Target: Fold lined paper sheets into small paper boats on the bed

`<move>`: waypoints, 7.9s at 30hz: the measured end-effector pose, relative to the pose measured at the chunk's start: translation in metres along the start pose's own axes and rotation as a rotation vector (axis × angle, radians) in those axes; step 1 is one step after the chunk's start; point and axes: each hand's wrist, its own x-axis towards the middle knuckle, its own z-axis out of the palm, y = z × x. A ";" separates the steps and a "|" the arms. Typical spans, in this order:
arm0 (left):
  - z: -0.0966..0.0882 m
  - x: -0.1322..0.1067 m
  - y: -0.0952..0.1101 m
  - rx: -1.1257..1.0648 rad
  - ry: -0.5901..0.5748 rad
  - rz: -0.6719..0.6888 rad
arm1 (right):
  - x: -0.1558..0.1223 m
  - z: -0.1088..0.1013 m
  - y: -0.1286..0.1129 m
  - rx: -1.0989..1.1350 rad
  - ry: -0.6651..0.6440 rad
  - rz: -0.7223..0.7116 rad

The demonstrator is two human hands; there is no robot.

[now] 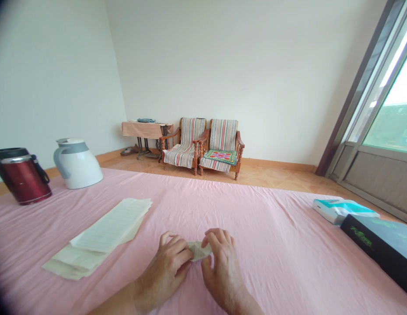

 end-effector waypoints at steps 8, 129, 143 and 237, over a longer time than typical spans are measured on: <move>-0.008 0.001 0.005 -0.026 0.121 0.029 | 0.001 -0.010 0.014 -0.085 -0.094 0.037; 0.058 0.096 -0.030 -0.529 -0.048 -0.744 | 0.059 0.014 0.079 0.052 -0.359 0.733; 0.058 0.104 -0.027 -0.463 -0.443 -0.793 | 0.061 0.016 0.082 -0.092 -0.513 0.790; 0.007 0.035 -0.029 -0.133 0.066 0.361 | -0.001 -0.043 0.023 -0.074 -0.127 -0.164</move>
